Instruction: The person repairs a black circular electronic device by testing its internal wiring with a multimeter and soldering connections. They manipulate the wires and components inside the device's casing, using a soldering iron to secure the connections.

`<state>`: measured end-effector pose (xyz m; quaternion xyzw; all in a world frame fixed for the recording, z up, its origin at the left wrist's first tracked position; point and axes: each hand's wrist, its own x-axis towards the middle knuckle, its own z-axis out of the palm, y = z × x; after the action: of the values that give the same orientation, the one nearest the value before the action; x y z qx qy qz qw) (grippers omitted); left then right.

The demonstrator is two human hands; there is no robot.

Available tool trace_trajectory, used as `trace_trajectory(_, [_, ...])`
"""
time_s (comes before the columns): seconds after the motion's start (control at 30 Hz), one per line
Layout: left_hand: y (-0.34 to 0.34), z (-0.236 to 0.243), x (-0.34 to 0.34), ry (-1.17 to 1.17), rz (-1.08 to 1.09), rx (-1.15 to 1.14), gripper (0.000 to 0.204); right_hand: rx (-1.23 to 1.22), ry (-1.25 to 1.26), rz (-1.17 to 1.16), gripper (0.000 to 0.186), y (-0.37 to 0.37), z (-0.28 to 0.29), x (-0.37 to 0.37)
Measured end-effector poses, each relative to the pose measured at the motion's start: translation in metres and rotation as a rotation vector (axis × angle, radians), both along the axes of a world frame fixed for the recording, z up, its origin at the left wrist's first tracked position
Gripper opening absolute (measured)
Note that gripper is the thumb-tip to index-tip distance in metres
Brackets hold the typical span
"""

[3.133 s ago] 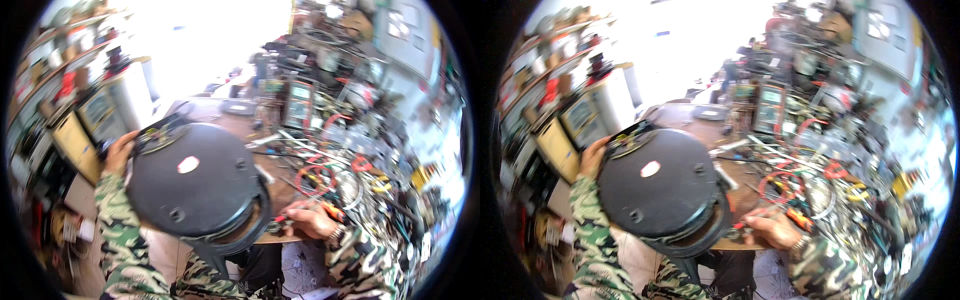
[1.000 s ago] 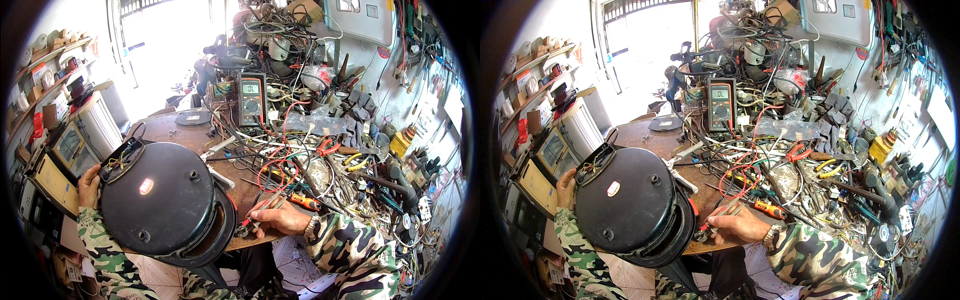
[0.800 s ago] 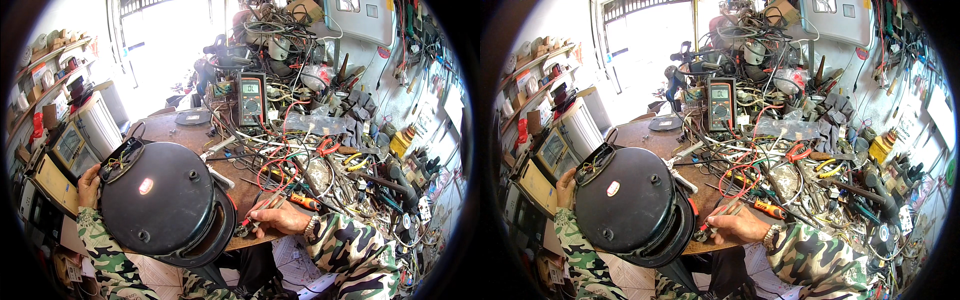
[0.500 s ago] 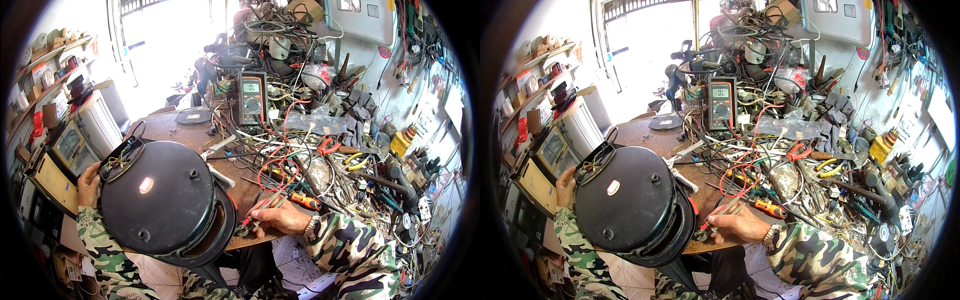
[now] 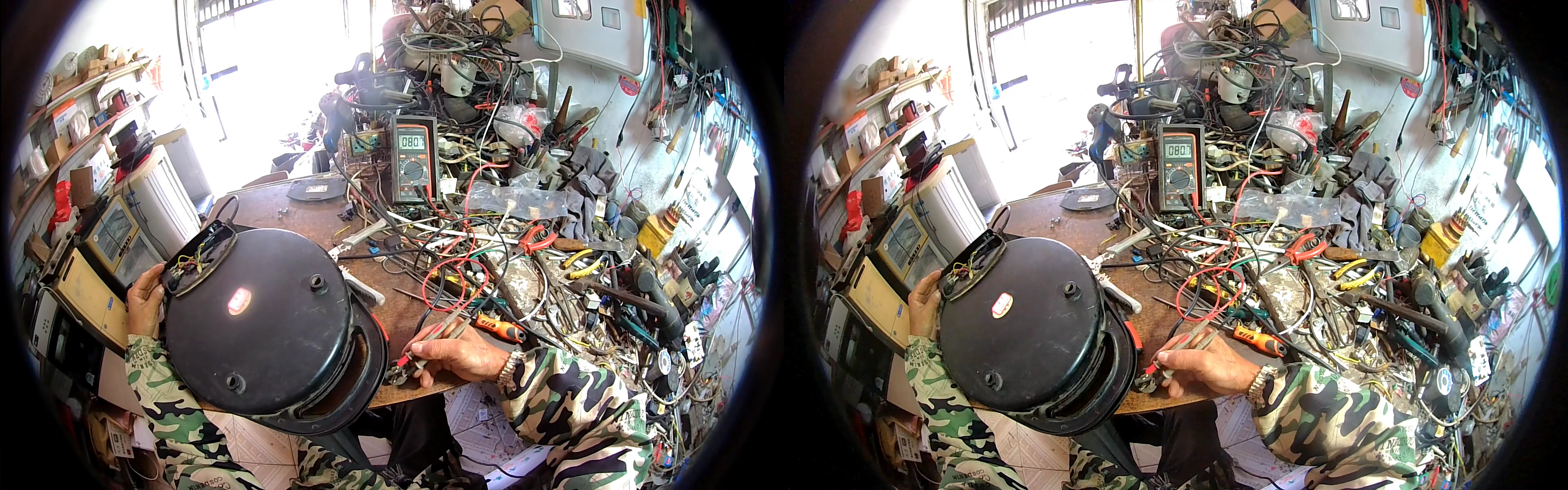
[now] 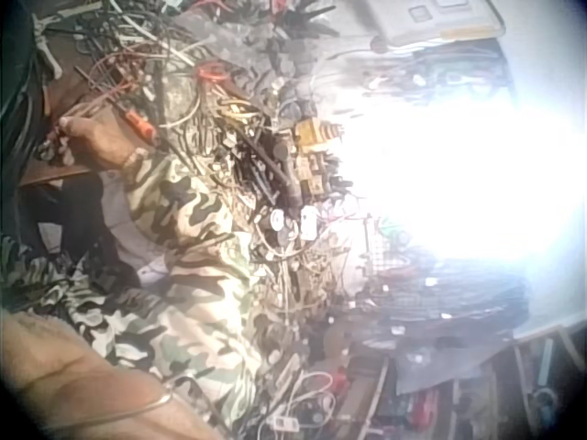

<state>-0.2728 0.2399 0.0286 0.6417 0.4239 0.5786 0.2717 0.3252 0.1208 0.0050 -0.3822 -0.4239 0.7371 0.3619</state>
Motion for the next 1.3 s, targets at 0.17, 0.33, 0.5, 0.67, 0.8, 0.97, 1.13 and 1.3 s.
trace_trajectory(0.17, [-0.001,0.002,0.002,0.010,0.035,-0.016,0.044,0.000,0.034,0.013,0.026,0.001,0.000,0.000])
trace_trajectory(0.33, [-0.002,0.005,0.004,0.001,0.033,-0.020,0.047,-0.006,0.051,0.016,0.026,0.001,0.000,0.000])
trace_trajectory(0.5, [-0.003,0.008,0.004,0.024,0.074,-0.050,0.049,-0.026,0.040,0.017,0.027,0.000,0.001,0.000])
trace_trajectory(0.67, [-0.005,0.009,0.005,-0.004,0.035,-0.052,0.049,-0.013,0.049,0.024,0.027,0.001,0.001,0.000])
trace_trajectory(0.8, [-0.006,0.011,0.005,-0.001,0.029,-0.050,0.049,-0.006,0.019,0.014,0.027,0.000,0.001,0.000])
trace_trajectory(0.97, [-0.007,0.012,0.007,0.007,0.048,-0.056,0.049,-0.007,0.037,0.013,0.026,0.001,0.001,0.000])
trace_trajectory(1.13, [-0.005,0.012,0.008,0.034,0.107,-0.049,0.046,-0.015,0.028,0.010,0.026,0.000,0.003,0.000])
trace_trajectory(1.3, [-0.002,0.013,0.008,0.040,0.126,-0.042,0.045,-0.013,0.004,0.006,0.026,0.000,0.004,-0.001])
